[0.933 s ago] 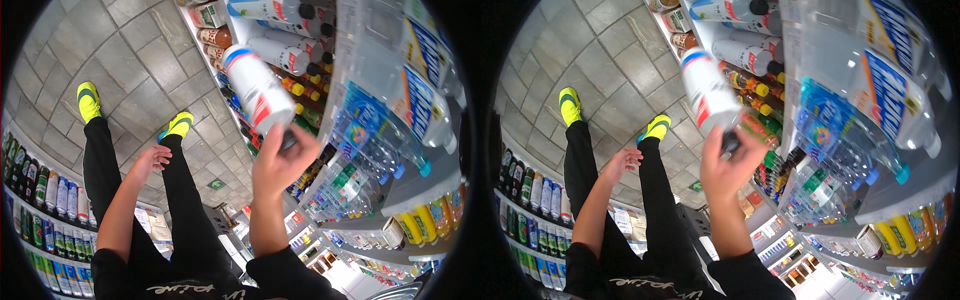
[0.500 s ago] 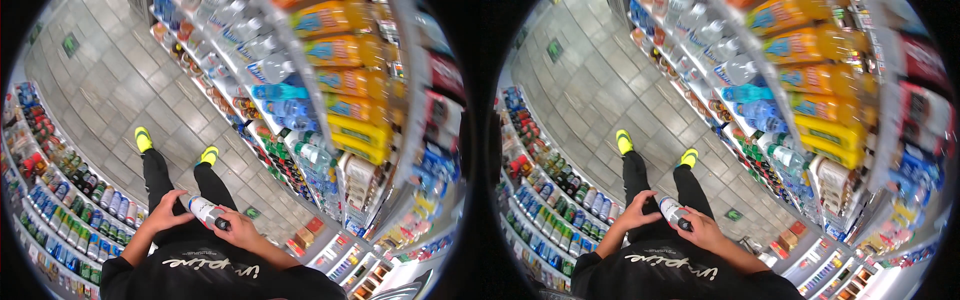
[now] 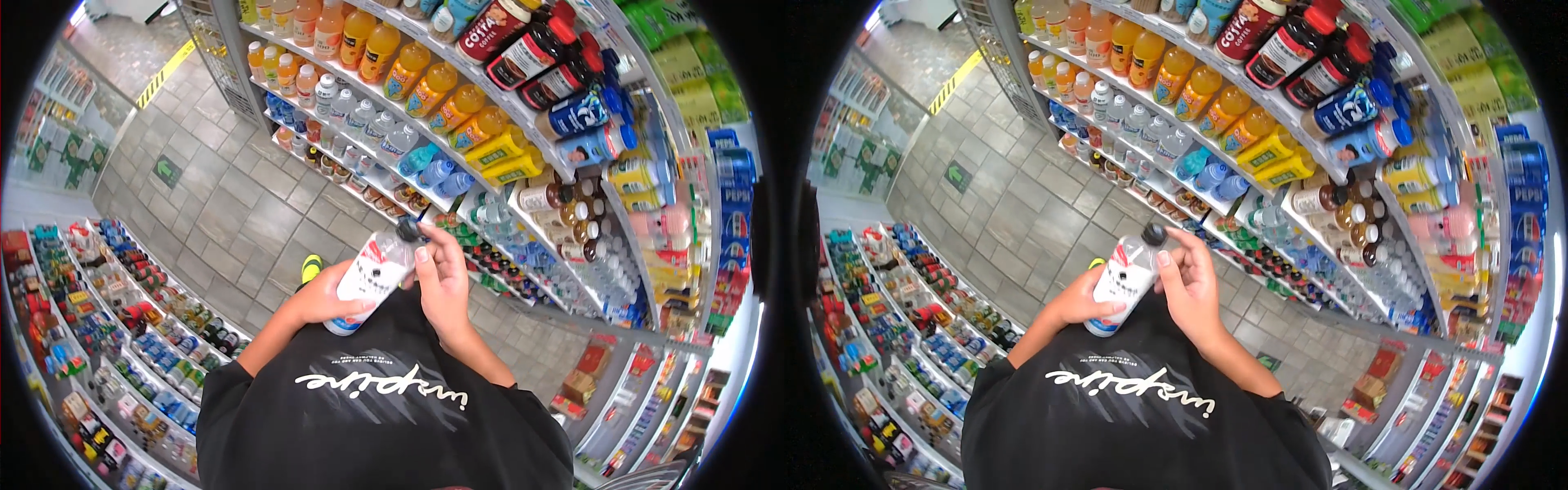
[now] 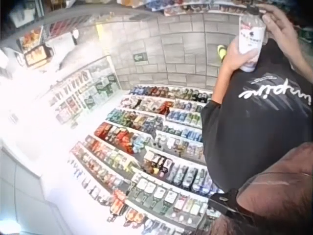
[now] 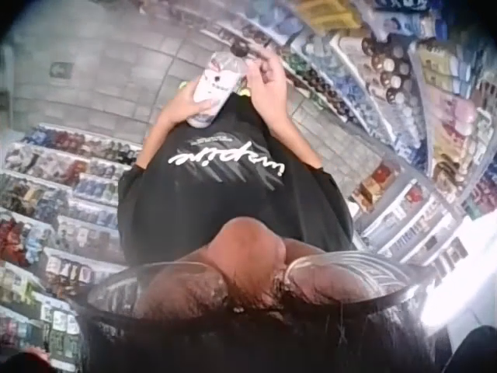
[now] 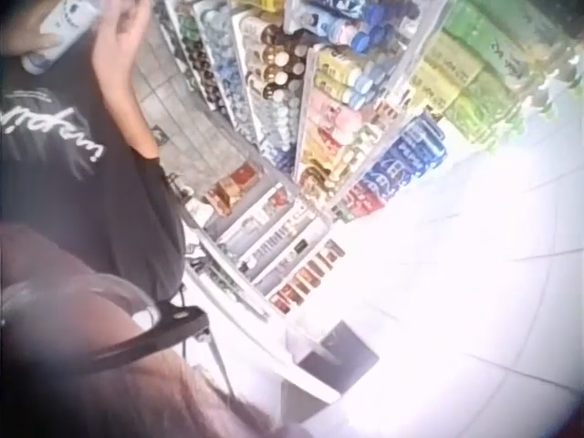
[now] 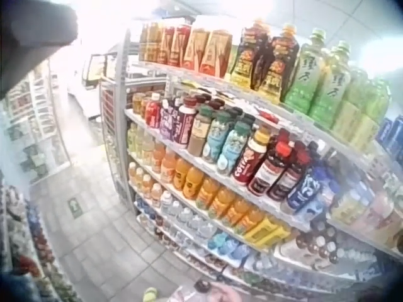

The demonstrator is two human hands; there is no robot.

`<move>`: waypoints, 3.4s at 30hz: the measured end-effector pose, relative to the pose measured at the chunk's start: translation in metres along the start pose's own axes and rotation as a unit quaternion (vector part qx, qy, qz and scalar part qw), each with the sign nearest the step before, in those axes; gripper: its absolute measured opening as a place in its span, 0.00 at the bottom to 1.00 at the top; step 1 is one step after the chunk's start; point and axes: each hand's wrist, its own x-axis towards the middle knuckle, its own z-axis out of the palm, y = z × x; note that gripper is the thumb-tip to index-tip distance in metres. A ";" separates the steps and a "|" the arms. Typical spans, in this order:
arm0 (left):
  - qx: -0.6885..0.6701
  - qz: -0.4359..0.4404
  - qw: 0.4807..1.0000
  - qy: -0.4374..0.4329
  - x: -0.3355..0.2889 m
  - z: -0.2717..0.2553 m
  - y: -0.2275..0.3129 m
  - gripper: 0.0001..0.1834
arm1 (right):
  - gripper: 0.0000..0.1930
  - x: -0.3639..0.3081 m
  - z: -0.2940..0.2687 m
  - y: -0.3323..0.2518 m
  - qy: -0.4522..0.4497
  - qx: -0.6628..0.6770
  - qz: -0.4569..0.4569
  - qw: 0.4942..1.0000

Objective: Selecting and inspecting various drink bottles from a convenience store shelf.

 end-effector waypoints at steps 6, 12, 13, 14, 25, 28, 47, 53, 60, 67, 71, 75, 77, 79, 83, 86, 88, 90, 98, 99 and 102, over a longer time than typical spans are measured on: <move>-0.123 -0.002 0.991 -0.047 0.001 -0.025 0.010 0.30 | 0.25 -0.016 0.042 0.032 0.004 0.041 0.035 0.999; -0.115 -0.051 0.992 -0.021 -0.003 -0.029 0.024 0.26 | 0.21 -0.027 0.068 0.044 -0.013 0.071 0.071 0.995; -0.106 -0.058 0.992 -0.030 -0.002 -0.030 0.026 0.26 | 0.21 -0.027 0.070 0.044 -0.009 0.068 0.078 0.995; -0.083 -0.052 0.995 -0.028 -0.002 -0.031 0.027 0.26 | 0.21 -0.028 0.072 0.044 -0.010 0.087 0.079 0.993; 0.041 -0.054 0.995 -0.079 -0.003 -0.050 0.038 0.33 | 0.28 -0.029 0.093 0.060 0.082 0.165 0.132 0.974; 0.063 -0.065 0.992 -0.089 -0.004 -0.053 0.043 0.33 | 0.29 -0.027 0.094 0.062 0.094 0.227 0.163 0.956; 0.057 -0.040 0.993 -0.098 -0.018 -0.045 0.058 0.29 | 0.25 -0.024 0.077 0.055 0.115 0.328 0.205 0.915; 0.176 0.034 0.978 -0.105 -0.024 -0.044 0.077 0.23 | 0.25 -0.024 0.068 0.050 0.146 0.289 0.152 0.934; 0.117 0.059 0.981 -0.146 -0.015 -0.034 0.092 0.15 | 0.25 -0.030 0.052 0.057 0.150 0.291 0.159 0.931; 0.251 0.245 0.935 -0.060 0.006 -0.014 0.110 0.11 | 0.31 -0.036 0.049 0.056 0.093 0.295 0.140 0.941; 0.302 0.317 0.899 0.011 0.019 -0.007 0.119 0.12 | 0.32 -0.038 0.048 0.052 0.069 0.277 0.120 0.951; 0.335 0.291 0.896 0.010 0.025 -0.002 0.121 0.18 | 0.35 -0.038 0.046 0.050 0.059 0.258 0.095 0.960; 0.353 0.290 0.890 -0.006 0.028 -0.001 0.121 0.20 | 0.36 -0.039 0.045 0.049 0.067 0.247 0.089 0.963; 0.375 0.296 0.878 -0.019 0.031 0.001 0.119 0.22 | 0.36 -0.039 0.046 0.048 0.071 0.236 0.075 0.966; 0.342 0.260 0.902 -0.043 0.032 0.002 0.116 0.23 | 0.37 -0.039 0.048 0.046 0.084 0.194 0.060 0.976; 0.342 0.261 0.901 -0.053 0.033 -0.001 0.114 0.23 | 0.37 -0.037 0.050 0.045 0.082 0.185 0.062 0.977; 0.354 0.268 0.894 -0.058 0.033 -0.004 0.114 0.23 | 0.37 -0.035 0.051 0.045 0.082 0.187 0.069 0.976; 0.339 0.267 0.900 -0.059 0.033 -0.006 0.113 0.23 | 0.37 -0.032 0.052 0.045 0.081 0.190 0.063 0.976; 0.292 0.234 0.927 -0.039 0.029 -0.015 0.102 0.22 | 0.36 -0.030 0.057 0.047 0.081 0.191 0.058 0.977; 0.262 0.239 0.934 -0.036 0.030 -0.016 0.100 0.21 | 0.36 -0.030 0.058 0.048 0.081 0.191 0.054 0.977; 0.254 0.238 0.937 -0.034 0.030 -0.020 0.098 0.20 | 0.36 -0.031 0.059 0.049 0.081 0.213 0.079 0.970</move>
